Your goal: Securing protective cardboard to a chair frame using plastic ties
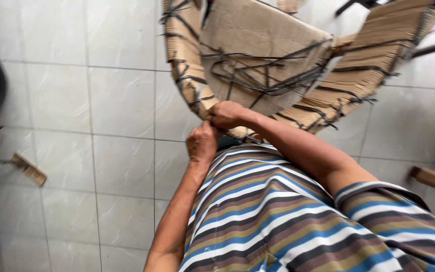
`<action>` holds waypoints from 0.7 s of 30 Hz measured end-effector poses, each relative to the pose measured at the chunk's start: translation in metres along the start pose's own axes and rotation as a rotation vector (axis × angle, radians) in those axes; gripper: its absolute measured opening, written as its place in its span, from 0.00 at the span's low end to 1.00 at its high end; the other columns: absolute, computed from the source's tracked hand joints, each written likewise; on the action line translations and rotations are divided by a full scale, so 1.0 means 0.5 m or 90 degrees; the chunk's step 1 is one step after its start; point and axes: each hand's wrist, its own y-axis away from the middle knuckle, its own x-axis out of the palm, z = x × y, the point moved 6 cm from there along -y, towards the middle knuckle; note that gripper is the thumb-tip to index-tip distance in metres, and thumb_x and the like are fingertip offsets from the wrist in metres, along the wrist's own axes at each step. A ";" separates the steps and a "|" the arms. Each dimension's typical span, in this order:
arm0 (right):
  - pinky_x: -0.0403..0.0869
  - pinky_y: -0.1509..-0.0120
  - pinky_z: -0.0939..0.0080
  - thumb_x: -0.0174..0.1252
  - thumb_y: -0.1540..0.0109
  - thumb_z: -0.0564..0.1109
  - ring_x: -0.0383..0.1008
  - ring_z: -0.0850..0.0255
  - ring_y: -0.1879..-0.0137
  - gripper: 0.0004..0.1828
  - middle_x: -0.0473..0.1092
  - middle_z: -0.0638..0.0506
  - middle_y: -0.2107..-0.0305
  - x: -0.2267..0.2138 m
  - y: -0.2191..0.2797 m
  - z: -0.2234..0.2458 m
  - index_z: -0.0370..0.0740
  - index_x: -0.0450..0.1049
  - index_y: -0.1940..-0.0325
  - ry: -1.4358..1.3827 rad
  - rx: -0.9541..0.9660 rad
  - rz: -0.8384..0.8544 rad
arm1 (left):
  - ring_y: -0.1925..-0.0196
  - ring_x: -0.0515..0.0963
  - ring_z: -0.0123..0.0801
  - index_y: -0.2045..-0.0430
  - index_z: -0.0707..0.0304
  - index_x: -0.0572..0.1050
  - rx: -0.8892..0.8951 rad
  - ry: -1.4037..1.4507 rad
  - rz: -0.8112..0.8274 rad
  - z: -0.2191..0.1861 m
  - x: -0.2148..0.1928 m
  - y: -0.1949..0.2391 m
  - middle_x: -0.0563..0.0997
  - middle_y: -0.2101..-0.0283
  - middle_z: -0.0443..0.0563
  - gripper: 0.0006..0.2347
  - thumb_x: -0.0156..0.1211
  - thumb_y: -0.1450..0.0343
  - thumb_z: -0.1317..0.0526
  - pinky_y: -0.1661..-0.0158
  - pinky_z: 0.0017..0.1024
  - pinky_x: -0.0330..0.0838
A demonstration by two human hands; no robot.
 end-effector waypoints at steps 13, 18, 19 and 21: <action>0.71 0.31 0.42 0.45 0.34 0.60 0.74 0.43 0.38 0.23 0.77 0.39 0.53 -0.006 0.023 0.010 0.53 0.79 0.44 -0.021 0.022 0.022 | 0.76 0.80 0.39 0.76 0.52 0.71 -0.030 -0.055 -0.052 -0.007 -0.017 -0.010 0.75 0.82 0.45 0.06 0.62 0.38 0.57 0.73 0.36 0.75; 0.75 0.38 0.39 0.51 0.35 0.58 0.77 0.40 0.44 0.18 0.78 0.39 0.58 -0.017 0.026 0.013 0.52 0.81 0.50 0.020 -0.020 -0.037 | 0.73 0.80 0.39 0.78 0.47 0.71 -0.050 -0.019 -0.013 -0.012 -0.053 -0.017 0.73 0.82 0.43 0.05 0.60 0.34 0.56 0.69 0.36 0.72; 0.75 0.38 0.39 0.51 0.35 0.58 0.77 0.40 0.44 0.18 0.78 0.39 0.58 -0.028 0.029 0.019 0.52 0.81 0.50 0.020 -0.020 -0.036 | 0.73 0.80 0.39 0.78 0.47 0.71 -0.051 -0.020 -0.013 -0.010 -0.058 -0.019 0.73 0.82 0.43 0.05 0.60 0.34 0.56 0.69 0.36 0.72; 0.77 0.42 0.42 0.55 0.37 0.57 0.80 0.44 0.47 0.14 0.80 0.44 0.62 -0.054 0.037 0.027 0.56 0.82 0.54 0.054 -0.021 -0.064 | 0.69 0.80 0.46 0.76 0.50 0.72 -0.086 0.087 0.022 -0.001 -0.059 -0.019 0.74 0.79 0.47 0.03 0.58 0.33 0.58 0.67 0.41 0.73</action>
